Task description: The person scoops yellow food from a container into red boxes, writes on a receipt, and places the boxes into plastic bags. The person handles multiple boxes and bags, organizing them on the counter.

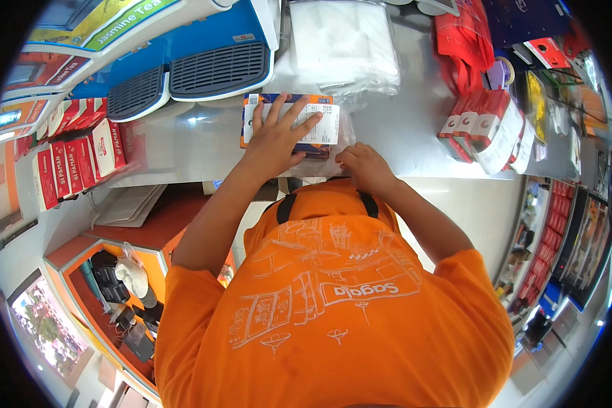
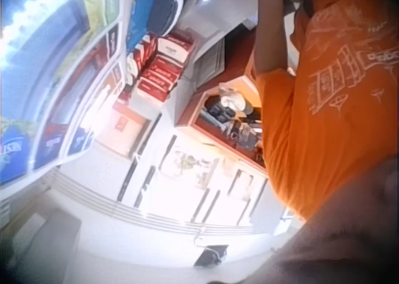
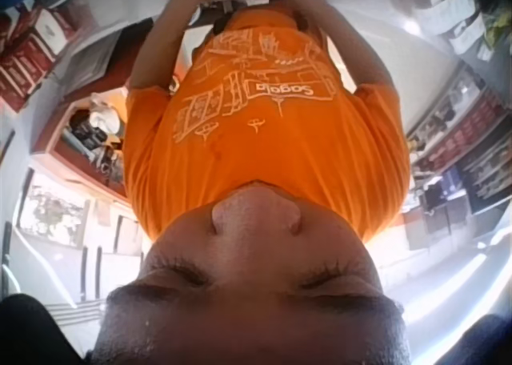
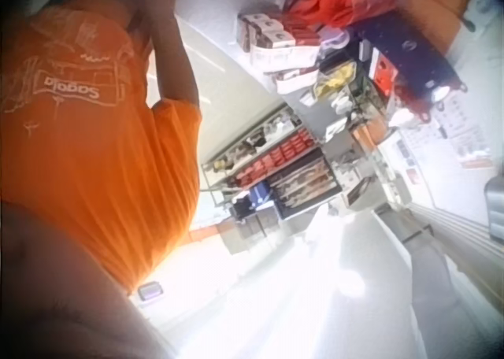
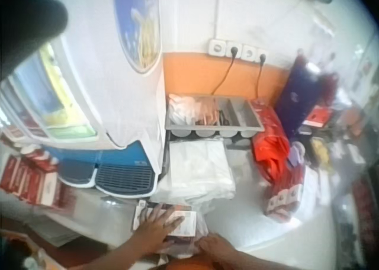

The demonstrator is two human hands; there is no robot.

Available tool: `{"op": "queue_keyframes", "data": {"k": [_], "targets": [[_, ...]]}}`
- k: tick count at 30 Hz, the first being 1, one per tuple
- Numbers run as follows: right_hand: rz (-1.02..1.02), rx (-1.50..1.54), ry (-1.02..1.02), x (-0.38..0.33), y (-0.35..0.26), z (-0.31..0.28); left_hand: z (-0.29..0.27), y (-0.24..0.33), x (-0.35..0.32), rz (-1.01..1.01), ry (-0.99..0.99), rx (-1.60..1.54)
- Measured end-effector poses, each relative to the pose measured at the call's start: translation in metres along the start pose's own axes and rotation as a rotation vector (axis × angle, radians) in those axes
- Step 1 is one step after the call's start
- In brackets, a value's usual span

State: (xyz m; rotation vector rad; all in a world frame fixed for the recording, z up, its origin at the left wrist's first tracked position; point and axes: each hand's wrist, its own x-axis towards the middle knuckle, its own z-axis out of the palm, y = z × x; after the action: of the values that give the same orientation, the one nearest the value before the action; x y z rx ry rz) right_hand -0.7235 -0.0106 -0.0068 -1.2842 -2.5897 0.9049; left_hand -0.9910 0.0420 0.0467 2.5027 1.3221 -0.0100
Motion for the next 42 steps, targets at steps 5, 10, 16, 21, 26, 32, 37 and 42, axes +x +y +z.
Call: {"op": "queue_keyframes", "data": {"k": [5,10,16,21,26,32,37,42], "targets": [[0.223,-0.037,-0.181,0.012,-0.004,0.001,0.002,0.000,0.000,-0.025,0.040,-0.022],[-0.051,-0.031,-0.372,0.026,0.006,0.028,-0.001,0.001,-0.002,-0.025,0.044,-0.002],[-0.199,0.183,-0.556,0.027,-0.012,-0.065,-0.017,-0.001,-0.015,0.088,0.120,-0.177],[-0.103,0.144,0.165,0.059,-0.064,-0.119,0.012,-0.030,-0.063,-0.304,0.833,-1.063],[0.015,-0.339,-0.075,0.120,-0.096,-0.076,0.100,-0.074,-0.062,-0.972,0.541,-0.974],[0.096,-0.473,-0.201,0.125,-0.084,-0.053,0.107,-0.067,-0.043,-0.789,0.471,-1.043],[0.050,-0.479,-0.177,0.114,-0.073,-0.053,0.096,-0.067,-0.036,-0.911,0.561,-1.681],[0.018,-0.495,-0.206,0.112,-0.079,-0.050,0.103,-0.075,-0.030,-0.682,0.602,-1.161]]}}
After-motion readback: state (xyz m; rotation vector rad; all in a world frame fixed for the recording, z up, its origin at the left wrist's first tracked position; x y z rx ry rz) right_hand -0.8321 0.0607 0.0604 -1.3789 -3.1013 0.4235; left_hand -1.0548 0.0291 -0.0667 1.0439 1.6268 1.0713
